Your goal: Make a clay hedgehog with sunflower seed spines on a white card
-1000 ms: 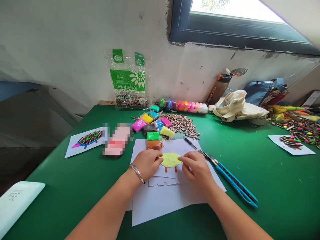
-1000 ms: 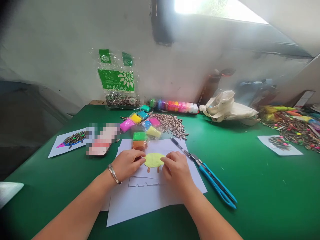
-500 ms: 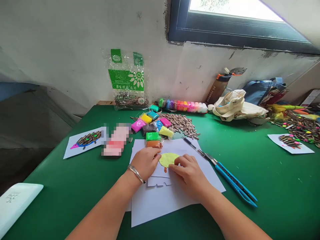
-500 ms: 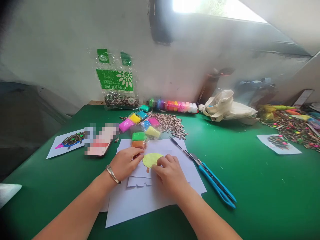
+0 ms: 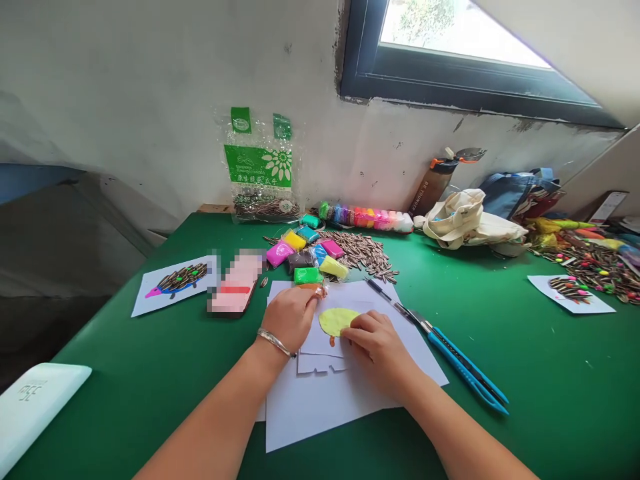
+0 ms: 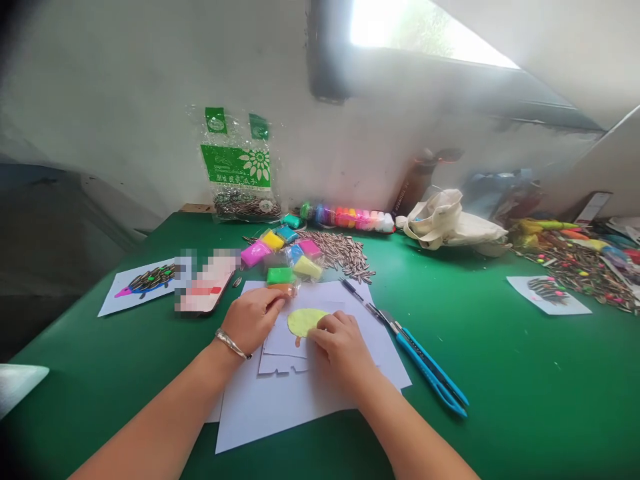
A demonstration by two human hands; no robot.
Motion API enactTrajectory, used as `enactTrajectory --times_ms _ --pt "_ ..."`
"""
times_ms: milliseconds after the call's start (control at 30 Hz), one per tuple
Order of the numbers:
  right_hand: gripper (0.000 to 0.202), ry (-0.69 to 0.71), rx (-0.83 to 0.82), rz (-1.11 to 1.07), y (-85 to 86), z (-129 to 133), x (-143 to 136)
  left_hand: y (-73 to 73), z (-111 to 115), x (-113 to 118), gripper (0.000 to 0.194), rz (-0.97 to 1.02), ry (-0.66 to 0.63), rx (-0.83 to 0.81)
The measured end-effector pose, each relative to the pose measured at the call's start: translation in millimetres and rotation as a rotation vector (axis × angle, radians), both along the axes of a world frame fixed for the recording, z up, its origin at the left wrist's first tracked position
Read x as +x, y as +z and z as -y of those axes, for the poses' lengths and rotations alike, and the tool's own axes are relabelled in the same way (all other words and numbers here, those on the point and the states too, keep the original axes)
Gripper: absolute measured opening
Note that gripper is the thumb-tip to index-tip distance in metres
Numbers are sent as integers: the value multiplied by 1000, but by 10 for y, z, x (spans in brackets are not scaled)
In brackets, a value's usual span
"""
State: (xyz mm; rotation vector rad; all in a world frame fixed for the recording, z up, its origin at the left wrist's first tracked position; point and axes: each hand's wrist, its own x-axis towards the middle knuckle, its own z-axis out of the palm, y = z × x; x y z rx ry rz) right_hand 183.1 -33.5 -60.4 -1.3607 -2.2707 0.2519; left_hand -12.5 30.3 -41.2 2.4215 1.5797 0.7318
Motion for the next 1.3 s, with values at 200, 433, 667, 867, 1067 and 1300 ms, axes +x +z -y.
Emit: enactTrajectory --times_ms 200,433,667,867,1067,1300 --pt "25 -7 7 21 236 4 -19 -23 -29 -21 20 -1 45 60" --pt "26 -34 -24 30 366 -245 -10 -145 -104 -45 26 -56 93 36" --pt "27 -21 -81 -53 152 -259 0 -168 -134 -52 28 -72 87 9" --pt "28 -49 -16 -76 93 -258 102 -198 -173 -66 27 -57 94 24" --pt "27 -14 -16 -41 68 -285 101 -135 -140 -59 23 -16 98 122" --pt "26 -260 10 -99 116 -459 463 101 118 66 20 229 -205 263"
